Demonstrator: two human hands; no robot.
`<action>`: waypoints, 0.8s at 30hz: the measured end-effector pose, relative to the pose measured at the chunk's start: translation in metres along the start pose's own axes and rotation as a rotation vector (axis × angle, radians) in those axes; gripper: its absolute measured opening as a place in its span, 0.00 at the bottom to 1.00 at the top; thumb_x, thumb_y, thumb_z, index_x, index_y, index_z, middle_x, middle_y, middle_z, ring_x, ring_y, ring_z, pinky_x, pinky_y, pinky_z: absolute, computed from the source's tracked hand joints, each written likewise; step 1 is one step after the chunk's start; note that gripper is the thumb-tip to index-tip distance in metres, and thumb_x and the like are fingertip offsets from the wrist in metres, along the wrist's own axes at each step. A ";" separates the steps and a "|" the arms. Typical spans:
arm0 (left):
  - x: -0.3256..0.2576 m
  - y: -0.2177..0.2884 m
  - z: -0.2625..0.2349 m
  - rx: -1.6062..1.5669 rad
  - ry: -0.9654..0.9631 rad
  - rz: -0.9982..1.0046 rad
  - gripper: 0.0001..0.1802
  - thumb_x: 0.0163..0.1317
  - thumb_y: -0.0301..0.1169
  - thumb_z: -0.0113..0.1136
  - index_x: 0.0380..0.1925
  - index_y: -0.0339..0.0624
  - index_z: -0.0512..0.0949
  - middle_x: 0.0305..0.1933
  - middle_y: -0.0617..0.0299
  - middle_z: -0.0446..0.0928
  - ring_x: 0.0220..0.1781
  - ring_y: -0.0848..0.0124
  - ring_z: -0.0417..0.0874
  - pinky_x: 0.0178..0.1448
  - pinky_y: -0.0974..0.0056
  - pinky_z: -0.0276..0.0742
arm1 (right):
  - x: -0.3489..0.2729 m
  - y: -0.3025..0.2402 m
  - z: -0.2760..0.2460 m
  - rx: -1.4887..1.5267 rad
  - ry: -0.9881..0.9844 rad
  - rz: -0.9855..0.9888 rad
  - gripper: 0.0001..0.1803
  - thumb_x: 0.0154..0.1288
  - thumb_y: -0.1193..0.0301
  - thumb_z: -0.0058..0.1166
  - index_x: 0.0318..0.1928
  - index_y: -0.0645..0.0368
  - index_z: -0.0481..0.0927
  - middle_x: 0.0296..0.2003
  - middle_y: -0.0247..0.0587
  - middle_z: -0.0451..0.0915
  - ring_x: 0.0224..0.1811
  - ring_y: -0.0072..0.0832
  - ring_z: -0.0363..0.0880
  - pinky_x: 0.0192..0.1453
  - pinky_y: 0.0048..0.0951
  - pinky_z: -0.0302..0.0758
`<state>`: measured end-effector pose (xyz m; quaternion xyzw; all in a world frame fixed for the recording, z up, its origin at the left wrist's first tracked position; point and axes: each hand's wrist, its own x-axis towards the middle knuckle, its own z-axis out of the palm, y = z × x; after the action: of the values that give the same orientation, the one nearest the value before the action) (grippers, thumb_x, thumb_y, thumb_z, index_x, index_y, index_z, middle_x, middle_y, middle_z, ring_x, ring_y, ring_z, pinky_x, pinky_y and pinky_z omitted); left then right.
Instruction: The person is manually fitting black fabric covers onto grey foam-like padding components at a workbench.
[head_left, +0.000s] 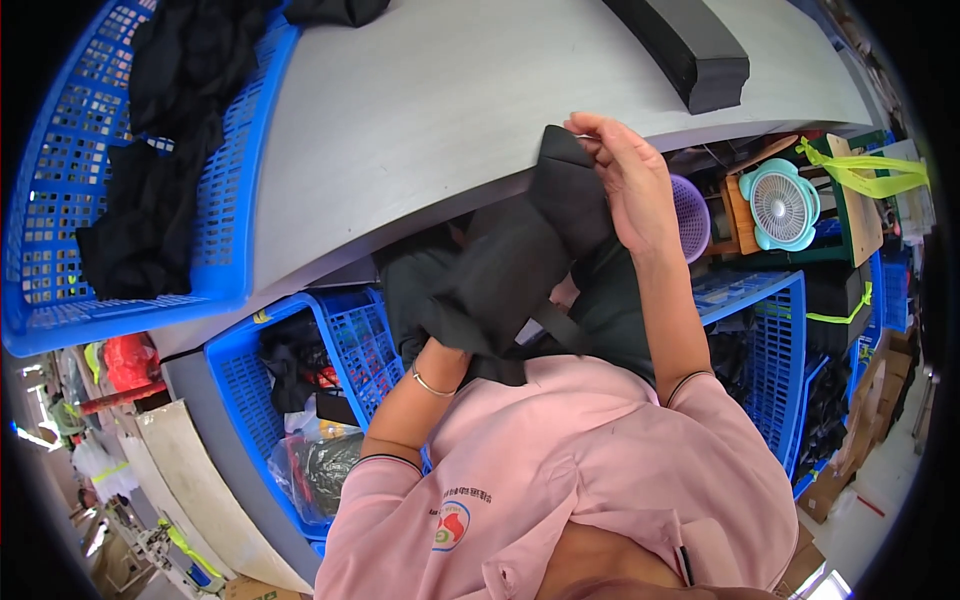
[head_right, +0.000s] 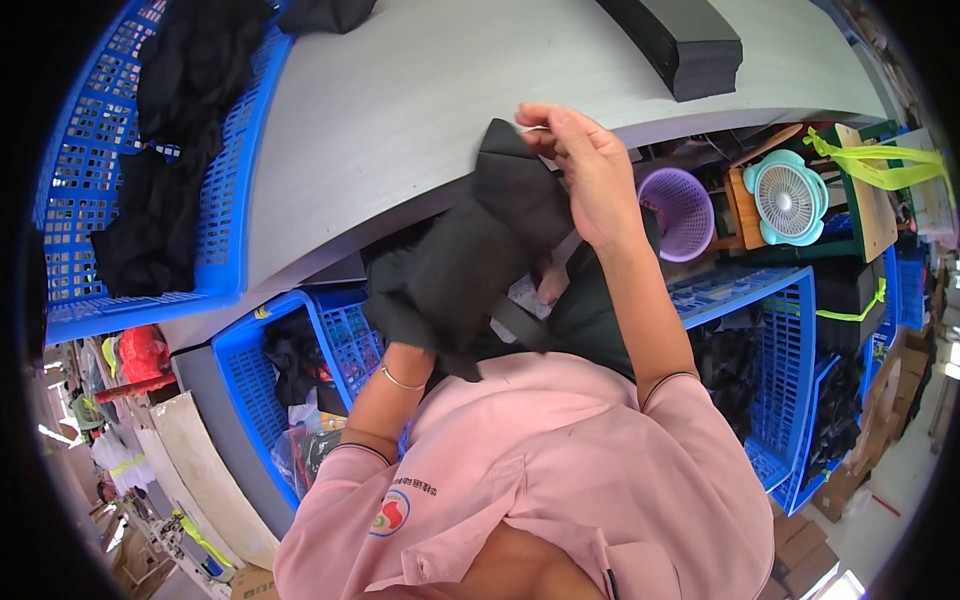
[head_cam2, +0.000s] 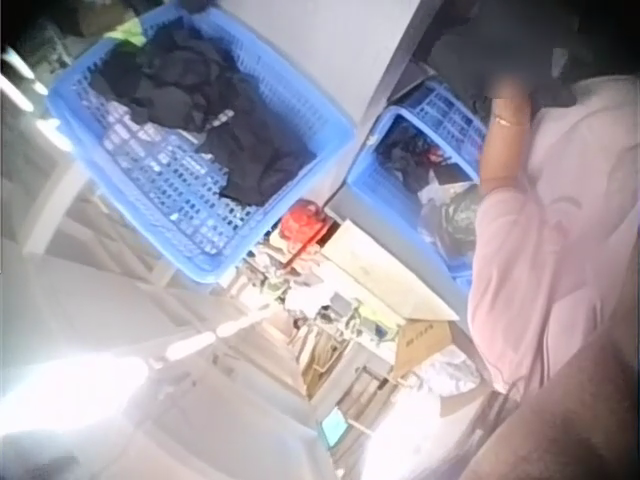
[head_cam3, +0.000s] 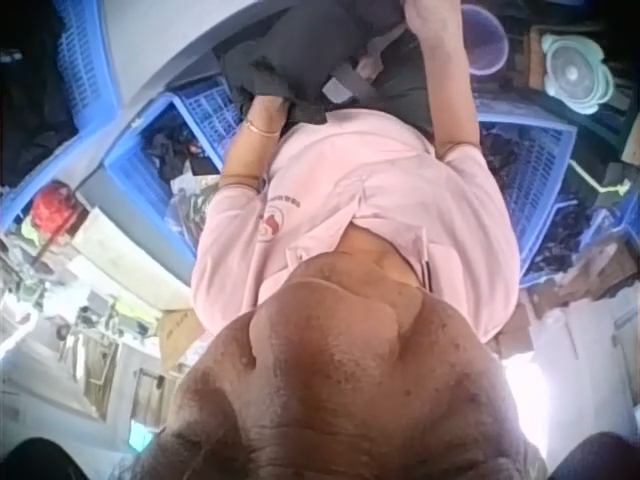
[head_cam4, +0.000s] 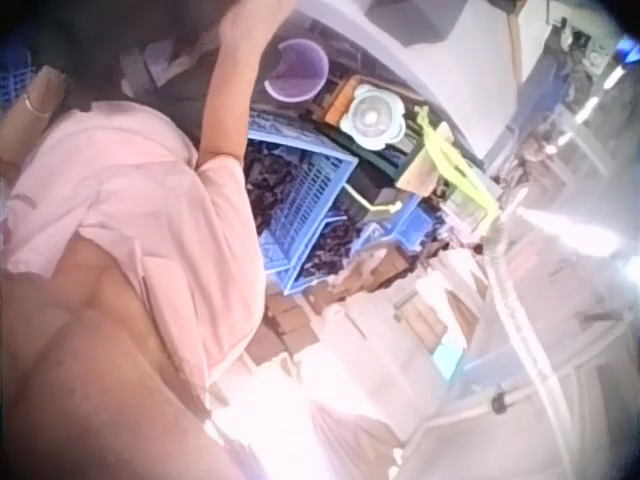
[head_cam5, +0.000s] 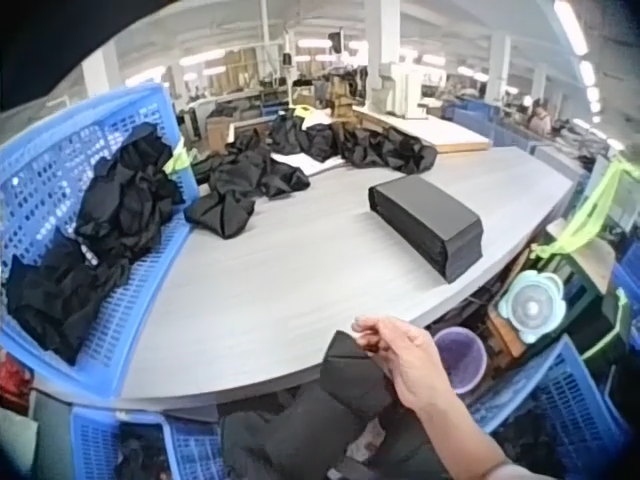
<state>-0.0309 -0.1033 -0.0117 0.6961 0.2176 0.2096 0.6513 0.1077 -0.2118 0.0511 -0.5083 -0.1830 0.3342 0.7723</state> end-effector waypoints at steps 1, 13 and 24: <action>0.000 0.003 0.000 0.040 0.001 0.054 0.27 0.69 0.37 0.54 0.67 0.43 0.70 0.64 0.54 0.74 0.60 0.61 0.76 0.63 0.60 0.71 | 0.004 -0.004 0.002 0.003 0.017 -0.050 0.16 0.73 0.70 0.55 0.54 0.68 0.80 0.49 0.42 0.82 0.49 0.24 0.81 0.57 0.28 0.73; -0.027 0.017 -0.057 0.432 0.187 0.341 0.32 0.65 0.40 0.58 0.67 0.39 0.69 0.64 0.47 0.74 0.62 0.56 0.74 0.65 0.57 0.70 | -0.022 0.016 0.038 -1.154 -0.124 -0.596 0.23 0.57 0.79 0.60 0.56 0.57 0.81 0.60 0.46 0.76 0.63 0.44 0.73 0.68 0.39 0.68; -0.019 -0.044 -0.087 -0.135 0.225 -0.023 0.30 0.68 0.40 0.56 0.67 0.36 0.69 0.65 0.47 0.73 0.63 0.58 0.75 0.66 0.58 0.70 | -0.017 -0.015 0.005 -0.664 -0.705 -0.353 0.12 0.51 0.73 0.58 0.26 0.64 0.67 0.43 0.43 0.75 0.54 0.41 0.73 0.79 0.58 0.44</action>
<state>-0.0979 -0.0413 -0.0505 0.6204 0.2827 0.2930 0.6704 0.0977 -0.2240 0.0680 -0.5439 -0.6115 0.2738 0.5052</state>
